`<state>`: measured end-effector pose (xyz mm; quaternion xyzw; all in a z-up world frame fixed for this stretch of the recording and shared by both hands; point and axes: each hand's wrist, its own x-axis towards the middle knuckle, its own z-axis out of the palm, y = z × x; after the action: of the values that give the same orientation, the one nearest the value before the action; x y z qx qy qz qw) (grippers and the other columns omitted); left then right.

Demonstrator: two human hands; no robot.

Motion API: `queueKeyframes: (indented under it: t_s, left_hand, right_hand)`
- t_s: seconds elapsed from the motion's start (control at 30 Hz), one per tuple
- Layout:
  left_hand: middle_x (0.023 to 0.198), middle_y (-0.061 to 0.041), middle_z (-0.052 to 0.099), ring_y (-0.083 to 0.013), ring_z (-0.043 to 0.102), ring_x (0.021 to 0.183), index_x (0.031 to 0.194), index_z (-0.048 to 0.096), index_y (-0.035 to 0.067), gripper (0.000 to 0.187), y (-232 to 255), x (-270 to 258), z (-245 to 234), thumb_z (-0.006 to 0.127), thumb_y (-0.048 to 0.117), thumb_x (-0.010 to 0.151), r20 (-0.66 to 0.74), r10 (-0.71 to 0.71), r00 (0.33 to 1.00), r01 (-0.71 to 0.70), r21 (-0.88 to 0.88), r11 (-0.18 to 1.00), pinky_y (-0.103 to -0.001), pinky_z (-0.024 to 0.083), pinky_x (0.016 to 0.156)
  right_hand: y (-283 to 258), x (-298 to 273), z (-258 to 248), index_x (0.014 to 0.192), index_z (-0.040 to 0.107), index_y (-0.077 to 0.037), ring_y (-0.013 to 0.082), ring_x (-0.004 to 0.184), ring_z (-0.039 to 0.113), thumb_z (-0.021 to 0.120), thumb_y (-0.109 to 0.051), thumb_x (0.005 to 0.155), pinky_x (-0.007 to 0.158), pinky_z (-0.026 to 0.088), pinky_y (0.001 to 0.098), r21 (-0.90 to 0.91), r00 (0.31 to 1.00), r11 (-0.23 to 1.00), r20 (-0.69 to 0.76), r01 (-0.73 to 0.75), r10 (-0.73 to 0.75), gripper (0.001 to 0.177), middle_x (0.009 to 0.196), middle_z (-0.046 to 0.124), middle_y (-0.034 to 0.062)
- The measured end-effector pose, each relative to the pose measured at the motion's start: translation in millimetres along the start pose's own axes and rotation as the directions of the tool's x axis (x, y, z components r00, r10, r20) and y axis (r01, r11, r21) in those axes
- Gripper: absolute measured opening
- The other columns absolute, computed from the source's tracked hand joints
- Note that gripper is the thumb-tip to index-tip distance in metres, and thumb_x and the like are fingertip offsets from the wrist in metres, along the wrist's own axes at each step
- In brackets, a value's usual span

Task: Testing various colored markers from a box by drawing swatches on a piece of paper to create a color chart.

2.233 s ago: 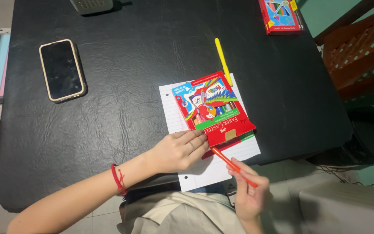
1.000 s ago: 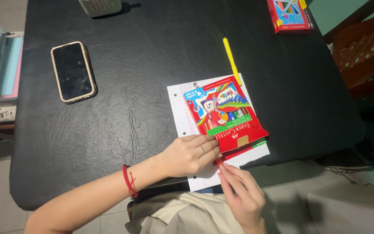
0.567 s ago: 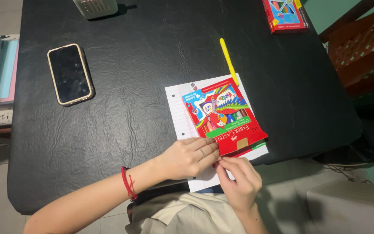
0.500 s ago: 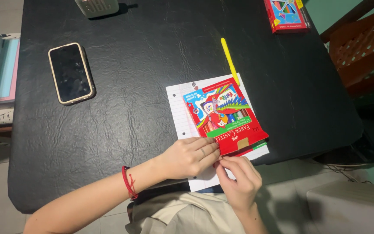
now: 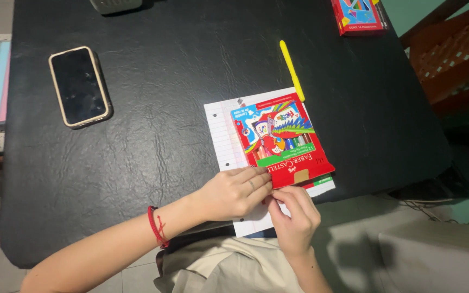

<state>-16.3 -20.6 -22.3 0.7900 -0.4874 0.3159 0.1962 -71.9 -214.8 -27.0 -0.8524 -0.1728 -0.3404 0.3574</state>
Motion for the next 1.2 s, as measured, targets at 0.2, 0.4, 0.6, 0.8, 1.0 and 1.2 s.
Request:
queueKeyframes:
  t_s: [0.2,0.4,0.6,0.8,1.0,1.2]
  left_hand:
    - [0.121,-0.017,0.081,-0.0339,0.08,0.112,0.118,0.075,-0.001,0.026,0.8,2.6,-4.8,0.061,0.021,0.113,0.003,-0.014,1.0,0.014,-0.048,0.999,-0.043,0.066,0.094]
    - [0.115,-0.019,0.08,-0.0351,0.081,0.107,0.113,0.075,-0.002,0.028,2.0,8.8,-9.3,0.066,0.024,0.109,-0.017,-0.003,1.0,0.002,-0.053,0.999,-0.043,0.066,0.093]
    - [0.116,-0.017,0.08,-0.0341,0.08,0.11,0.114,0.076,-0.001,0.031,-1.6,11.8,-16.3,0.066,0.029,0.112,0.023,0.002,1.0,0.0,-0.094,0.996,-0.042,0.066,0.092]
    - [0.122,-0.018,0.074,-0.0395,0.068,0.116,0.122,0.071,0.001,0.035,-35.5,21.7,-33.8,0.058,0.029,0.104,0.167,-0.149,0.975,0.145,0.033,0.989,-0.048,0.052,0.088]
    - [0.137,-0.02,0.064,-0.0415,0.064,0.122,0.117,0.066,0.01,0.028,-45.3,21.0,-28.3,0.066,0.029,0.098,0.237,-0.212,0.948,0.212,0.025,0.977,-0.049,0.054,0.089]
    - [0.126,-0.024,0.064,-0.0469,0.065,0.119,0.112,0.068,0.003,0.017,-46.0,28.6,-35.3,0.064,0.018,0.106,0.157,-0.203,0.966,0.219,-0.096,0.971,-0.053,0.06,0.095]
  right_hand:
    - [-3.5,-8.1,-18.3,0.102,0.083,-0.01,0.0277,0.095,0.068,0.083,-0.011,0.098,0.089,0.053,0.0418,-0.148,0.991,0.981,0.066,0.125,-0.116,0.004,0.105,0.075,0.0054]
    - [3.3,-33.4,-14.6,0.109,0.083,-0.024,0.0315,0.112,0.05,0.08,-0.021,0.094,0.096,0.04,0.046,-0.259,0.98,0.965,0.176,-0.046,0.094,0.016,0.119,0.06,0.002]
    - [-3.8,-28.2,-14.7,0.105,0.081,-0.022,0.029,0.108,0.051,0.075,-0.024,0.098,0.092,0.036,0.0452,-0.25,0.982,0.968,0.168,-0.037,0.081,0.009,0.112,0.061,-0.0008]
    - [-4.7,-16.7,-36.6,0.119,0.088,-0.018,0.0268,0.101,0.053,0.066,-0.022,0.109,0.098,0.048,0.0396,-0.179,0.999,0.984,0.04,0.022,-0.015,0.025,0.104,0.06,0.0009]
    - [11.9,15.7,-76.7,0.107,0.084,-0.006,0.03,0.102,0.052,0.058,-0.019,0.111,0.093,0.049,0.0434,-0.226,0.995,0.974,-0.09,0.015,-0.036,0.03,0.105,0.056,0.009]
    - [30.3,75.1,-86.6,0.115,0.089,0.003,0.0349,0.119,0.048,0.063,-0.008,0.112,0.101,0.05,0.046,-0.259,0.994,0.966,-0.104,-0.011,-0.016,0.028,0.113,0.058,0.0144]
